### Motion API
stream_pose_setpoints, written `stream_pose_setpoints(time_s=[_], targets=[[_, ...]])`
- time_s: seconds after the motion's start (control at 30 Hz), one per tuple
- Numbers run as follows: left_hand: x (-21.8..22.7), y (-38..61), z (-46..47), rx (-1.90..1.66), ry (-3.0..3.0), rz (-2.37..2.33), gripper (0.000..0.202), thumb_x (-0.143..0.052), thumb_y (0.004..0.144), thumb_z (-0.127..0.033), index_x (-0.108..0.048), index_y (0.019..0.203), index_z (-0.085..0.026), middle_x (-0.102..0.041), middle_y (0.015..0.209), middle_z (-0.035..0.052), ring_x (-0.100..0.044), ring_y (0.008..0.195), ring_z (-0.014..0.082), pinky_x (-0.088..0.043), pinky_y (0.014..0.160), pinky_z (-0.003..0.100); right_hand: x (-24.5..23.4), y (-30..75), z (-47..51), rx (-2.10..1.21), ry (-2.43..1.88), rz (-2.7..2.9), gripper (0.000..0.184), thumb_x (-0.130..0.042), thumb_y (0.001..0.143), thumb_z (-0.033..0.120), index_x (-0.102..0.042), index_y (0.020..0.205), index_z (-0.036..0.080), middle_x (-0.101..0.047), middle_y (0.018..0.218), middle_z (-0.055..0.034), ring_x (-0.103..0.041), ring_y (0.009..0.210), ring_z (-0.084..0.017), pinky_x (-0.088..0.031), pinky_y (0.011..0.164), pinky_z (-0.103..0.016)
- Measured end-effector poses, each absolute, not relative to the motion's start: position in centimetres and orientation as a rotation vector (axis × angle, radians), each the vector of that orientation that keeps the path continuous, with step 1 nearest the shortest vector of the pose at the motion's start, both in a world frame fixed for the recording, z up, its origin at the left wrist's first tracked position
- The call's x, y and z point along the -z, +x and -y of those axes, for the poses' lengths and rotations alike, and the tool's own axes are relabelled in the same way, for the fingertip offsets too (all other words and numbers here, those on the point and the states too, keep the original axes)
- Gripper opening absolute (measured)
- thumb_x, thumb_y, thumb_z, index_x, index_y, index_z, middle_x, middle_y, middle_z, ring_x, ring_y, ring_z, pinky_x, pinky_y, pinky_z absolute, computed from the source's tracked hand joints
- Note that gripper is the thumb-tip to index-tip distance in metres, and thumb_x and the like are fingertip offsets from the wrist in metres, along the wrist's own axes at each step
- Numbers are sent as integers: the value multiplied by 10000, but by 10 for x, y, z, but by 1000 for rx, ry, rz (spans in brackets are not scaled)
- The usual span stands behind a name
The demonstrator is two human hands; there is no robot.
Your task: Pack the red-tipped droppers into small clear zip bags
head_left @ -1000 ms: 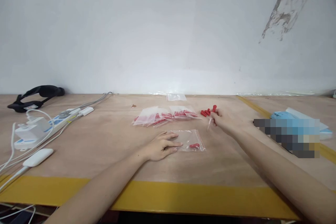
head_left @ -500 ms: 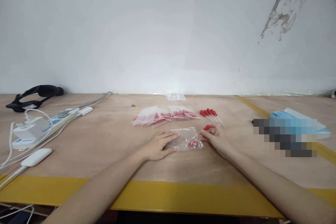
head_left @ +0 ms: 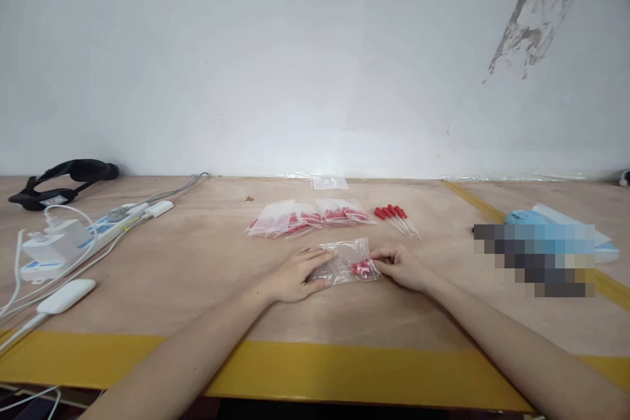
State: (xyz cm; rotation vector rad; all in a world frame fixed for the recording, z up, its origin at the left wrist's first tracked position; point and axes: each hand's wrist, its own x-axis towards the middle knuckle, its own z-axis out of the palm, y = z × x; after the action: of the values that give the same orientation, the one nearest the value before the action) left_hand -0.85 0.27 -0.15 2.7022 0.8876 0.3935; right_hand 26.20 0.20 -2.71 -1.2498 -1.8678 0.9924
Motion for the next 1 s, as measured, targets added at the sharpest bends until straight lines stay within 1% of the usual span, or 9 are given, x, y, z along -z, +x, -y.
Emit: stream_pose_setpoints(time_s=[0.1, 0.17, 0.27, 0.4, 0.53, 0.63, 0.73, 0.87, 1.0], targets=[[1, -8, -3, -387, 2710, -884, 560, -412, 858, -469, -268, 1350, -244, -350, 1363, 68, -289, 1267, 213, -246, 1038, 365, 17, 262, 4, -1009, -1162, 2001, 311, -529, 737, 429, -678, 808, 165, -633, 778, -25, -534, 700, -125, -395, 628, -237], [1, -8, -2, -380, 2711, -889, 558, -409, 860, -469, -268, 1350, -243, -351, 1363, 70, -287, 1268, 210, -247, 1037, 367, 11, 263, 6, -1084, -1169, 2028, 322, -564, 712, 437, -677, 849, 169, -621, 715, -10, -507, 626, -103, -378, 569, -218], [1, -8, -2, -381, 2705, -886, 550, -407, 861, -469, -273, 1347, -250, -354, 1362, 62, -285, 1269, 210, -246, 1037, 374, 9, 266, 5, -1229, -1219, 1956, 361, -659, 623, 418, -661, 871, 156, -587, 618, 16, -460, 536, -75, -344, 497, -196], [2, -8, -3, -396, 2691, -867, 549, -420, 857, -461, -274, 1346, -257, -351, 1365, 50, -285, 1268, 217, -245, 1039, 378, 15, 266, 0, -1358, -1240, 1838, 341, -714, 548, 359, -634, 798, 141, -583, 589, 27, -478, 528, -71, -347, 497, -190], [3, -9, -4, -420, 2687, -862, 550, -436, 851, -459, -280, 1342, -267, -352, 1365, 40, -288, 1266, 223, -244, 1038, 386, 20, 263, 0, -1332, -1300, 1749, 301, -722, 516, 330, -612, 721, 139, -580, 551, 26, -480, 504, -74, -339, 478, -191], [2, -9, -4, -402, 2687, -871, 550, -435, 851, -460, -279, 1342, -269, -354, 1364, 45, -291, 1266, 222, -246, 1036, 384, 20, 261, 1, -1284, -1278, 1793, 223, -679, 565, 309, -623, 701, 142, -587, 555, 21, -476, 504, -77, -337, 478, -195], [1, -9, -4, -375, 2688, -879, 548, -428, 853, -465, -276, 1343, -272, -356, 1363, 45, -285, 1269, 218, -238, 1038, 387, 20, 261, 2, -1199, -1245, 1883, 166, -585, 651, 278, -654, 736, 154, -603, 583, 20, -471, 506, -81, -333, 481, -198], [2, -10, -5, -377, 2682, -847, 490, -427, 857, -457, -344, 1310, -289, -352, 1367, 23, -284, 1271, 214, -231, 1042, 390, 17, 261, 5, -1068, -1224, 2022, 227, -479, 704, 227, -683, 791, 181, -638, 662, 17, -522, 595, -114, -378, 538, -212], [7, -10, -7, -433, 2658, -843, 445, -453, 843, -458, -452, 1245, -267, -384, 1346, 37, -321, 1251, 219, -247, 1035, 387, 15, 267, 2, -1009, -1257, 2029, 284, -481, 721, 265, -655, 932, 188, -661, 782, 5, -558, 670, -135, -423, 610, -237]])
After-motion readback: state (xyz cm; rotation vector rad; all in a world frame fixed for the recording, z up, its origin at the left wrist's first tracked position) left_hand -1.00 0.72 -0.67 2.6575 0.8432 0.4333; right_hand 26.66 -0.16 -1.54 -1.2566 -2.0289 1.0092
